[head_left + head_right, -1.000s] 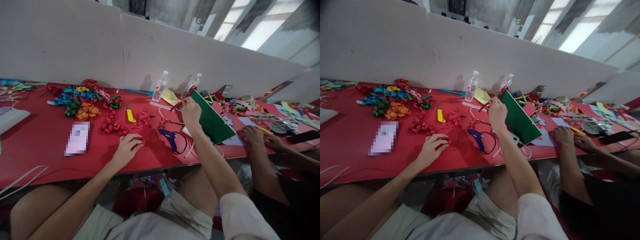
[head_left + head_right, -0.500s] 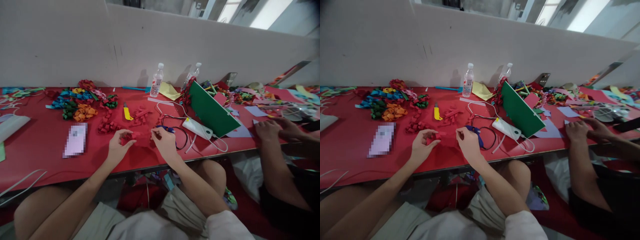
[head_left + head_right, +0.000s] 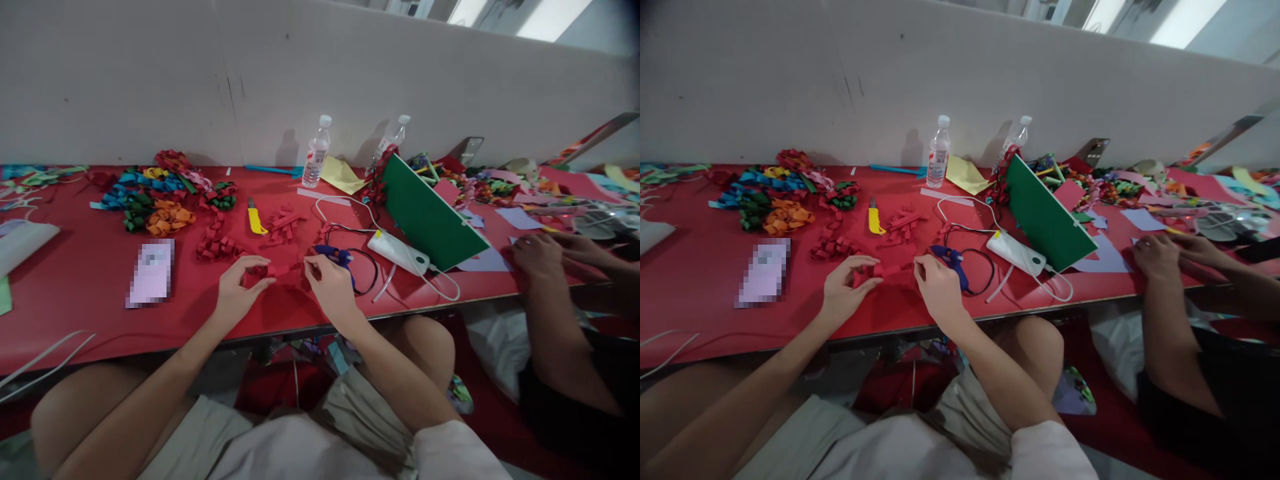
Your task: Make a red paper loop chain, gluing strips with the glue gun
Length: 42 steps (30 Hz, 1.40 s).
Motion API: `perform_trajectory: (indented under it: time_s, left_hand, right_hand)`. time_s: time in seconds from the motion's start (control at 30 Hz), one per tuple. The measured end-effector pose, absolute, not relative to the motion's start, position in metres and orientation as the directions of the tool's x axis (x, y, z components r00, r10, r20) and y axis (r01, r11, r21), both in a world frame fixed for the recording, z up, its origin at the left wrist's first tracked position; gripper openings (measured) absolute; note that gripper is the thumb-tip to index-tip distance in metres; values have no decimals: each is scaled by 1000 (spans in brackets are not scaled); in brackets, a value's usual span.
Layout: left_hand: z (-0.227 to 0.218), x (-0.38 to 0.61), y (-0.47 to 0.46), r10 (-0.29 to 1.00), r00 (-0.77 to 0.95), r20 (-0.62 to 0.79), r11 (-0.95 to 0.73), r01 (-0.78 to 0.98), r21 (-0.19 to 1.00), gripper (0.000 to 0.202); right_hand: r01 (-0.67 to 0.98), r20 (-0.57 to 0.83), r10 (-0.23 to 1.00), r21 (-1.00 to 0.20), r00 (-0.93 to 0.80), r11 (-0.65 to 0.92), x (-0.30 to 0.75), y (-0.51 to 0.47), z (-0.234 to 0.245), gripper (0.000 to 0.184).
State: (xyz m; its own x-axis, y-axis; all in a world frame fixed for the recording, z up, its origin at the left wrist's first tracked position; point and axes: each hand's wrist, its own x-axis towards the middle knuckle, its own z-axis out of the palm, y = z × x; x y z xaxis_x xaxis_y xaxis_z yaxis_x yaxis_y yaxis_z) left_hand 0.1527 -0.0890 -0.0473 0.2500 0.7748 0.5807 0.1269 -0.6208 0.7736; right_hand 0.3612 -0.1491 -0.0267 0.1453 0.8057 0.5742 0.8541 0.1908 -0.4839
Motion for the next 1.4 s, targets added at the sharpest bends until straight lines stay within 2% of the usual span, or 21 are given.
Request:
perform_trajectory:
  time_s: [0.07,0.17,0.33,0.4,0.47,0.57,0.7,0.8,0.87,0.93,1.07,1.13,1.27,1.4]
  left_hand:
    - [-45,153,-89,751,258,608,-649,122,751,25]
    - [-43,153,-90,735,279,618,-670,154,727,25]
    - [-45,154,-89,774,283,566,-626,211,751,27]
    - [-45,154,-89,796,296,529,-596,222,772,29]
    - [-44,154,-89,808,310,501,-574,224,787,27]
    - [-40,154,-90,807,327,491,-570,218,792,24]
    - [-37,152,-92,781,343,521,-607,224,763,24]
    - [-38,153,-94,818,234,526,-573,252,780,28]
    - [-39,154,-96,854,172,490,-518,211,829,30]
    - [-39,157,-98,890,148,431,-451,152,879,31]
    - [-37,163,-103,895,194,401,-431,150,890,39]
    - [-37,167,-103,873,225,432,-473,181,862,43]
    - [-36,176,-104,887,202,415,-445,136,885,49]
    - [-34,187,-107,942,100,319,-324,34,946,43]
  right_hand:
    - [832,561,810,-523,171,186,362,-149,-25,14]
    - [711,495,834,-676,243,195,360,-148,-20,12]
    - [343,247,907,-931,341,125,351,-147,-17,15]
    - [164,138,940,-982,312,90,347,-147,-18,19]
    - [65,80,962,-996,262,65,343,-147,-20,22]
    - [115,117,968,-989,223,93,341,-148,-23,26]
    - [395,310,930,-893,199,213,343,-152,-25,18]
    - [536,429,889,-795,164,285,344,-154,-23,14]
    - [547,477,866,-769,147,331,344,-154,-22,13]
    - [491,484,862,-794,151,360,341,-154,-21,17]
    - [221,340,903,-932,263,287,332,-151,-25,35]
    - [155,296,900,-953,320,259,327,-150,-26,35]
    - [295,406,838,-904,364,310,326,-149,-26,17]
    - [492,535,780,-800,325,344,330,-148,-32,19]
